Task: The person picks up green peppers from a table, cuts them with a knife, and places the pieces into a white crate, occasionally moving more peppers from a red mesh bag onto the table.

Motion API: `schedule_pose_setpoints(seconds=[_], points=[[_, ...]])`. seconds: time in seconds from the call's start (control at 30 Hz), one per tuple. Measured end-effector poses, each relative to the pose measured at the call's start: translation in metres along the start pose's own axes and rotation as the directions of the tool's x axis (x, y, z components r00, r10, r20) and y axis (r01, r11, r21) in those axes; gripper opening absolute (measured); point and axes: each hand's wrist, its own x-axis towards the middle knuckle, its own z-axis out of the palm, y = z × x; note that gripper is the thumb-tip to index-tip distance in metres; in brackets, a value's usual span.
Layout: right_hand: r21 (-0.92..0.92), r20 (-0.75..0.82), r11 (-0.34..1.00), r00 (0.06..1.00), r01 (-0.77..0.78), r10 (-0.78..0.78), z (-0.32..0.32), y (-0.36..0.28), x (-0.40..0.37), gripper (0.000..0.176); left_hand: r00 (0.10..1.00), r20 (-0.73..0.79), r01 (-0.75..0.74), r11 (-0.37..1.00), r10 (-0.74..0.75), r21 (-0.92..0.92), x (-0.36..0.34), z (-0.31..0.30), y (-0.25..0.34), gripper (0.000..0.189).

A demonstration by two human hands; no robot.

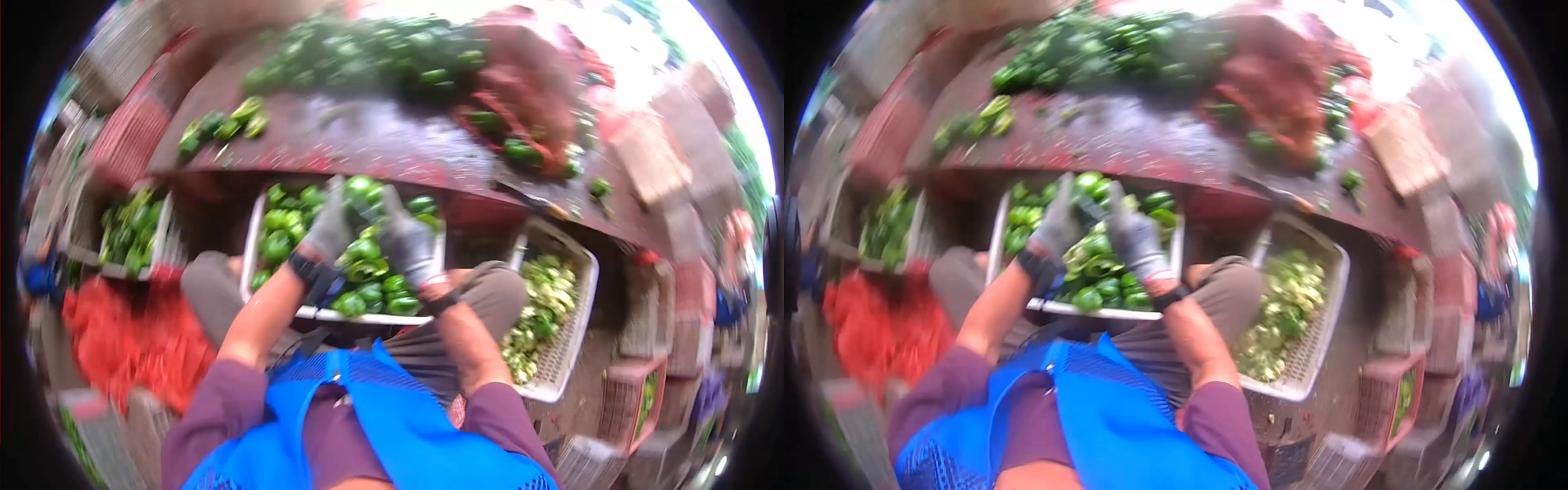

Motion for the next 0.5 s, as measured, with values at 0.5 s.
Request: schedule_pose_setpoints(seconds=[0.5], points=[[0.089, 0.026, 0.985, 0.989, -0.146, 0.144, 0.015, -0.027, -0.063, 0.086, 0.978, -0.207, 0.028, 0.989, 0.003, 0.145, -0.038, -0.035, -0.054, 0.067]])
